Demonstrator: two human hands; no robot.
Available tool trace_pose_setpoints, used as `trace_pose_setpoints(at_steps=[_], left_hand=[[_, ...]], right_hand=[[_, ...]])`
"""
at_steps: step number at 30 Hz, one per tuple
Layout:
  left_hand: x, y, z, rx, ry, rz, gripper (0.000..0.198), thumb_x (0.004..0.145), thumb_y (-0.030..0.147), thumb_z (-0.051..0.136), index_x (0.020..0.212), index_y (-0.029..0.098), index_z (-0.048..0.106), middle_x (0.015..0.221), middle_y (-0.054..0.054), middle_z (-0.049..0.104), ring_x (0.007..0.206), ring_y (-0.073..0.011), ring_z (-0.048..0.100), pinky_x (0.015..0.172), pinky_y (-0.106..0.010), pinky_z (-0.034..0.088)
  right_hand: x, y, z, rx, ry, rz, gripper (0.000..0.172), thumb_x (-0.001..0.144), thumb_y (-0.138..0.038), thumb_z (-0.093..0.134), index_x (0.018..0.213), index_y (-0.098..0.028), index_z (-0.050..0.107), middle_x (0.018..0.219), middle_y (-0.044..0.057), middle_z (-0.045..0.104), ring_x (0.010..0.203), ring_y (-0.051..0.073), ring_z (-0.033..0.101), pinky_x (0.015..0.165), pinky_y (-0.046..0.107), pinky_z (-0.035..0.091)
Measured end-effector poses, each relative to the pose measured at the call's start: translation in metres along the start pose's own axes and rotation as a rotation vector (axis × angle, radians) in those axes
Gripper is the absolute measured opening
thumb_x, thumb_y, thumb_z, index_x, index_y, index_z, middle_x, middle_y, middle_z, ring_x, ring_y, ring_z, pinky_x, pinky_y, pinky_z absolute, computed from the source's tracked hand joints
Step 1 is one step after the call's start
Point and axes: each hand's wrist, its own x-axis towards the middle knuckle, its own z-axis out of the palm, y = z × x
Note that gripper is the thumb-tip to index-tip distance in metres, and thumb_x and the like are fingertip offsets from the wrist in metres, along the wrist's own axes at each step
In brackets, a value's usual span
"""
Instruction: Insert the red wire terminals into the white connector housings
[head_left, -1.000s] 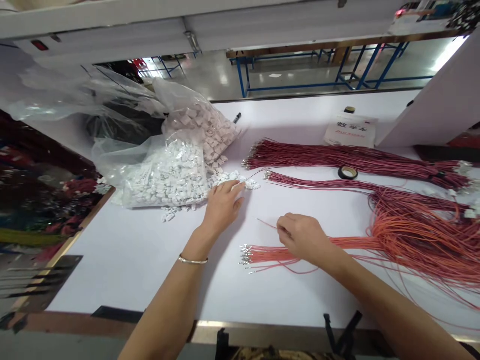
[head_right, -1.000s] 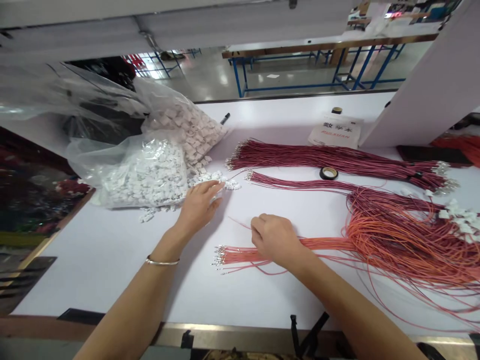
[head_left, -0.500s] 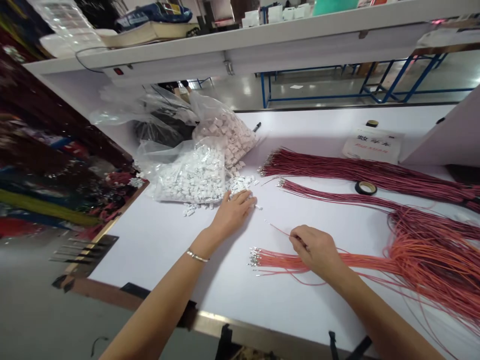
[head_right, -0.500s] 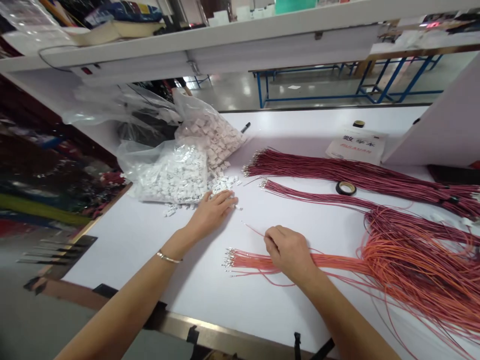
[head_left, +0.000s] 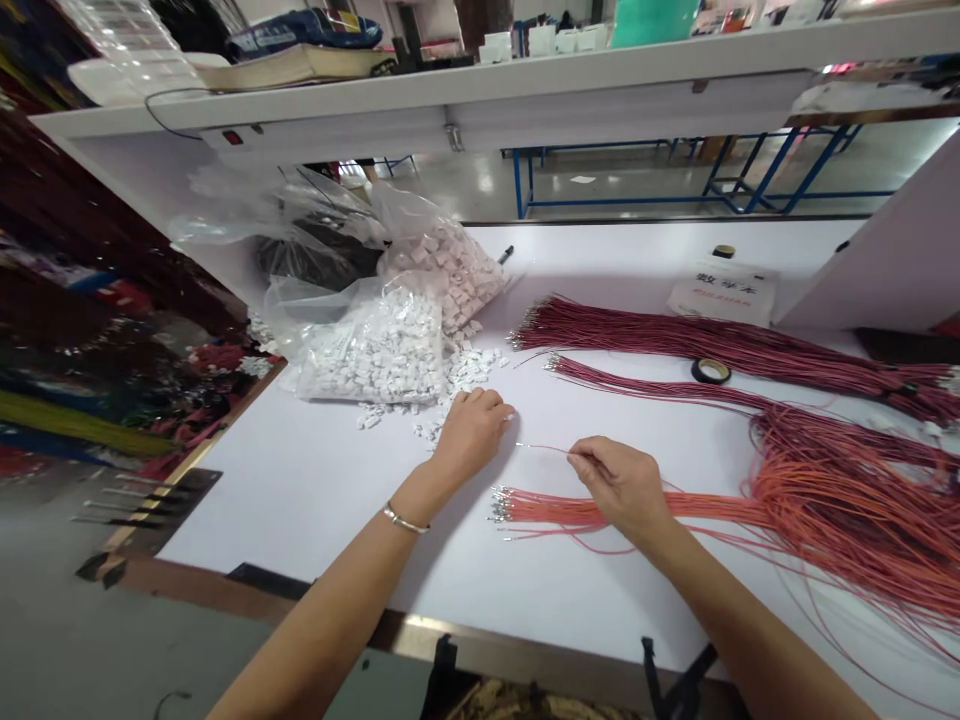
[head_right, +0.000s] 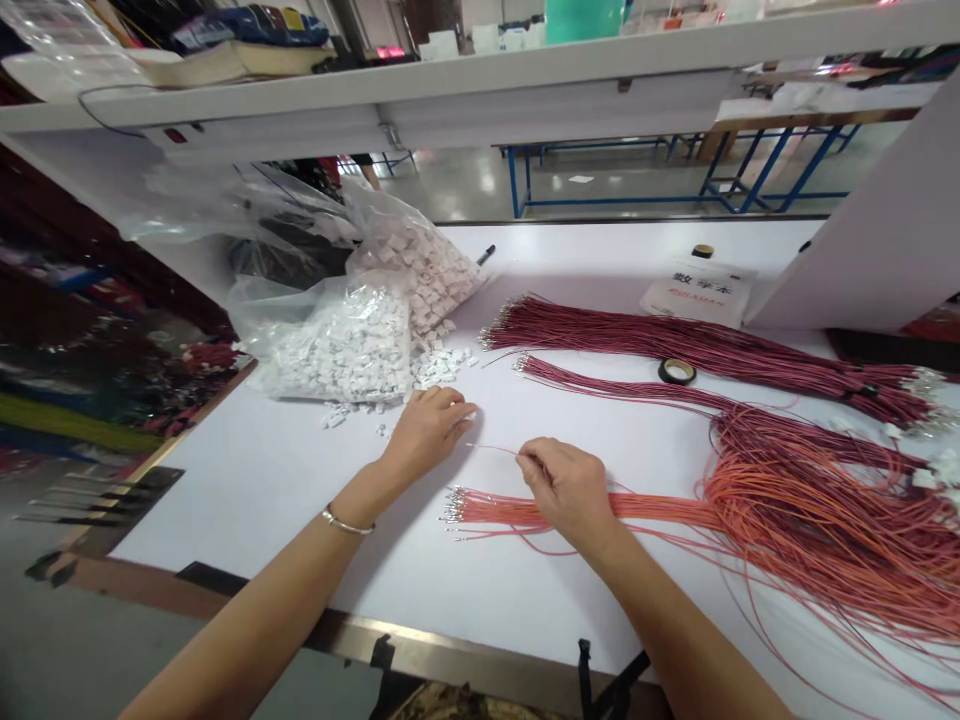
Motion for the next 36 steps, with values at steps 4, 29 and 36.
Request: trace_pose_setpoints(at_steps=[4, 29, 36], left_hand=[[0.003, 0.004, 0.006, -0.073, 0.023, -0.025, 0.017, 0.086, 0.011, 0.055, 0.086, 0.018, 0.071, 0.088, -0.011, 0.069, 0.086, -0.0257, 0.06, 0.08, -0.042, 0.044], [0.006, 0.06, 0.013, -1.662, -0.137, -0.655, 0.021, 0.072, 0.028, 0.083, 0.089, 0.018, 0.074, 0.081, -0.001, 0.073, 0.052, -0.0048, 0.048, 0.05, -0.019, 0.037], [0.004, 0.061, 0.011, -1.748, -0.161, -0.633, 0.019, 0.071, 0.026, 0.084, 0.084, 0.016, 0.075, 0.088, -0.003, 0.074, 0.063, -0.0083, 0.059, 0.067, -0.024, 0.049]], right_hand=[[0.003, -0.007, -0.005, 0.004, 0.044, 0.0, 0.016, 0.094, -0.027, 0.052, 0.085, -0.021, 0.063, 0.069, -0.001, 0.066, 0.06, 0.012, 0.058, 0.06, 0.023, 0.043], [0.012, -0.004, -0.002, 0.185, 0.088, 0.193, 0.017, 0.092, -0.028, 0.054, 0.078, -0.019, 0.061, 0.069, 0.0, 0.059, 0.059, 0.011, 0.051, 0.057, 0.023, 0.041], [0.011, -0.006, -0.001, 0.235, -0.006, 0.306, 0.02, 0.091, -0.031, 0.052, 0.075, -0.02, 0.058, 0.062, -0.003, 0.056, 0.055, 0.011, 0.047, 0.053, 0.022, 0.037]])
